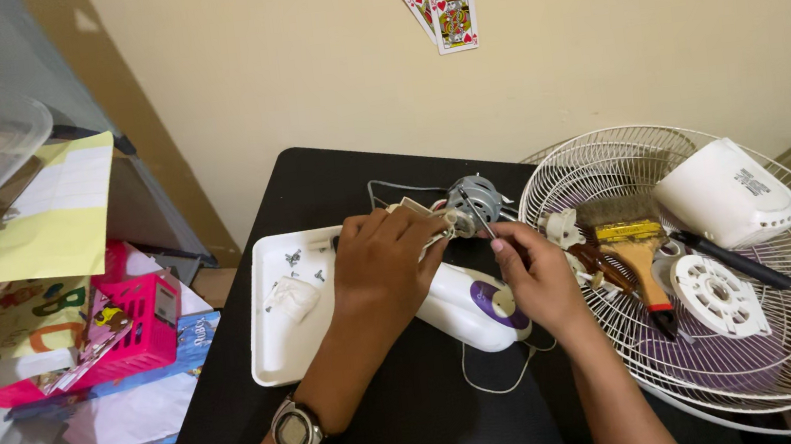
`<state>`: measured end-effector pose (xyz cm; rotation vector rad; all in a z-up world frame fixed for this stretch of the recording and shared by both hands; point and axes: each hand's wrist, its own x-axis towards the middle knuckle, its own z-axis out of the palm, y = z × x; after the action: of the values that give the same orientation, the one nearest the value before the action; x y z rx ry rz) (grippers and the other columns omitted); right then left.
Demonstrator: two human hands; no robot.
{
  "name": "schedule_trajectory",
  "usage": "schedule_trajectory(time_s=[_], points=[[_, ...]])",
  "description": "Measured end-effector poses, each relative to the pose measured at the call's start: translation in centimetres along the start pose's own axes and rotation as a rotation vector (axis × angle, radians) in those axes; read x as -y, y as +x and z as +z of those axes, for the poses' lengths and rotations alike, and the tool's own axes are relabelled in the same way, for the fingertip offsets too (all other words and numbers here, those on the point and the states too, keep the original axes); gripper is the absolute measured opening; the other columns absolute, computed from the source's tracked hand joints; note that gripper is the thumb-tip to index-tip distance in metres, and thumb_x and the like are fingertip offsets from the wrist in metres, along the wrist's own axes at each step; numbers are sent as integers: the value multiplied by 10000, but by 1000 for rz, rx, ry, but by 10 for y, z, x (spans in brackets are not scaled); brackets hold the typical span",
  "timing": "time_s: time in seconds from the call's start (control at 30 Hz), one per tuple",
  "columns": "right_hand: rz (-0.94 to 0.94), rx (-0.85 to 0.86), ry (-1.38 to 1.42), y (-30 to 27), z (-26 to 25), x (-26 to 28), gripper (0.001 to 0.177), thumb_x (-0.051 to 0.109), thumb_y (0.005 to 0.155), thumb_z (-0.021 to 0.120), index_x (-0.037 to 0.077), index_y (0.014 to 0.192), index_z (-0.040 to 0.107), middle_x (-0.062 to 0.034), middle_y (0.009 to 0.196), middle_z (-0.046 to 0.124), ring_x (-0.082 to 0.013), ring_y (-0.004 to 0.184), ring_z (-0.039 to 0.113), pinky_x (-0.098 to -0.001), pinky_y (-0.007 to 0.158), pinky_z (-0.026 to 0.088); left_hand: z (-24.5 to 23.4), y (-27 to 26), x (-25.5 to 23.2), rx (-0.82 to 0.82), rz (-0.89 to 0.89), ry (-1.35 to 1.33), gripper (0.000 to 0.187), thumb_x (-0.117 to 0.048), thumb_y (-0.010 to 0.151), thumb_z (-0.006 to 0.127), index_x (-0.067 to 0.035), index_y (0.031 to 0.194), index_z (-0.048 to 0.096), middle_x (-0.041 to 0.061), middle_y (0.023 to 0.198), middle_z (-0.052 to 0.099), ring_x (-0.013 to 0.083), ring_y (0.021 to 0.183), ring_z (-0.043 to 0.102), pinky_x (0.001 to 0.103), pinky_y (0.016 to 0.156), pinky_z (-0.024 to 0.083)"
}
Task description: The person uses a screwdriver to remove and reinsert screws from a small white plastic fan component on a table. They repeatedly loosen and tighten the same screw while holding the component, then lift the fan motor to show the assembly.
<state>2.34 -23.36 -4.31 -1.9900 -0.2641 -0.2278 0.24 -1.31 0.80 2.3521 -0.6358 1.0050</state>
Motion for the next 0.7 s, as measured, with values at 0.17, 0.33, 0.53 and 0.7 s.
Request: schedule_trajectory(time_s=[0.17,0.33,0.53,0.7], points=[[12,29,89,0,5,1,214,124,1030,590,50,1193,708,21,733,567,-55,629,452,-237,541,379,2,-1,1,-48,-27,-51,236,-215,850,801,-179,1072,732,-27,992,706,182,924,646,378,861,441],[-235,-40,-280,-4,-14,19,233,119,979,628,44,1189,695,-43,884,706,-143,665,653,-292,624,536,0,-3,2,-52,-109,-85,318,-248,825,835,-160,1120,756,-23,939,704,195,867,632,378,843,441],[-559,-36,-900,-5,-55,61,239,72,909,674,112,1136,735,-72,855,681,-249,800,643,-387,725,516,2,-7,7,-57,-144,-146,226,-265,826,841,-169,1024,789,-39,919,704,178,830,624,374,849,445],[-660,7,-1226,-1,-71,102,413,9,772,708,216,1125,766,-8,830,628,-214,849,599,-378,779,448,5,-7,11,-92,-96,-195,181,-247,855,825,-157,1005,778,-36,916,699,177,832,621,381,851,442]])
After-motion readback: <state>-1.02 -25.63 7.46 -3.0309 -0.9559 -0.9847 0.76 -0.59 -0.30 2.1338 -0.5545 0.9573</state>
